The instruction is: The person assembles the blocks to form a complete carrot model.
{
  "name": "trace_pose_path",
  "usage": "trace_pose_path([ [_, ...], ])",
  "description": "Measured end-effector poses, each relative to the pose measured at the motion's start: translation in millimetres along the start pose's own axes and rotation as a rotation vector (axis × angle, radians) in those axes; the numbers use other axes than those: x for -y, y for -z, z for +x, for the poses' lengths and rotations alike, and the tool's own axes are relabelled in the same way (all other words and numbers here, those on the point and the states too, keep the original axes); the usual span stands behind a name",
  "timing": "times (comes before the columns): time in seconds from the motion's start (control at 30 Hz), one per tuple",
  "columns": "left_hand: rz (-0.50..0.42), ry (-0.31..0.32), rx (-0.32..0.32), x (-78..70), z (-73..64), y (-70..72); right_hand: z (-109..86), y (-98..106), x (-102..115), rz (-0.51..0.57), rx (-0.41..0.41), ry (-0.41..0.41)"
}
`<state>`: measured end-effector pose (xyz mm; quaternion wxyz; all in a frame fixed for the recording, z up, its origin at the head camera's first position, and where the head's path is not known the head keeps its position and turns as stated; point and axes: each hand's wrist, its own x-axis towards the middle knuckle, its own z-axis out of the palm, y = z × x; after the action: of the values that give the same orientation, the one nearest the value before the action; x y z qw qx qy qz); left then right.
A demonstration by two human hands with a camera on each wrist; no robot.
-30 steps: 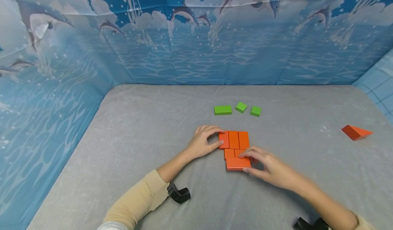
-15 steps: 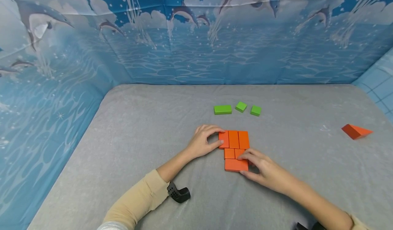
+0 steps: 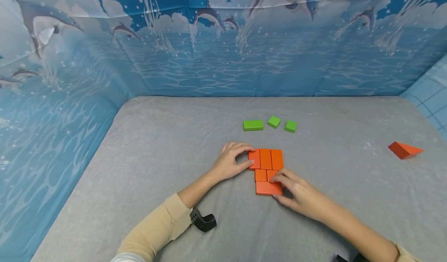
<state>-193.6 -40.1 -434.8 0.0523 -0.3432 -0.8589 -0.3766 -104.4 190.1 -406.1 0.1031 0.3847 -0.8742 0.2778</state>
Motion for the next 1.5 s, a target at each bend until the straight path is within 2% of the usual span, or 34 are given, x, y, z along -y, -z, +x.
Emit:
trace_pose_path([
  [0.4,0.010,0.000,-0.001,-0.4,-0.2,0.1,0.4,-3,-1,-0.013,-0.017,0.028],
  [0.57,0.005,0.002,0.000,-0.1,-0.2,0.1,1.3,4,-2,0.024,-0.012,-0.007],
  [0.67,0.007,0.003,0.001,0.2,-0.4,-0.1,3.0,19,-9,0.028,-0.063,-0.048],
  [0.8,0.008,0.001,0.002,0.3,-0.6,-0.1,-0.9,51,-32,-0.056,-0.215,-0.121],
  [0.9,0.005,-0.002,0.001,-0.1,-0.9,0.3,-15.1,74,-63,-0.118,-0.302,-0.217],
  [0.97,0.003,-0.003,0.000,-0.2,-1.1,0.3,-31.8,85,-93,-0.186,-0.340,-0.287],
  [1.03,0.005,-0.003,0.000,0.0,-1.3,0.1,-51.2,94,-123,-0.245,-0.350,-0.379],
  [1.13,0.007,-0.002,0.003,0.2,-1.4,-0.3,-76.7,106,-155,-0.305,-0.328,-0.530],
  [1.2,0.008,0.001,0.007,0.4,-1.6,-0.5,-88.0,114,-163,-0.319,-0.303,-0.616],
  [1.27,0.004,0.001,0.008,0.2,-1.6,-0.4,-96.6,120,-164,-0.305,-0.303,-0.658],
  [1.5,-0.005,-0.006,0.002,-0.5,-1.8,0.5,-125.6,134,-168,-0.352,-0.354,-0.690],
])
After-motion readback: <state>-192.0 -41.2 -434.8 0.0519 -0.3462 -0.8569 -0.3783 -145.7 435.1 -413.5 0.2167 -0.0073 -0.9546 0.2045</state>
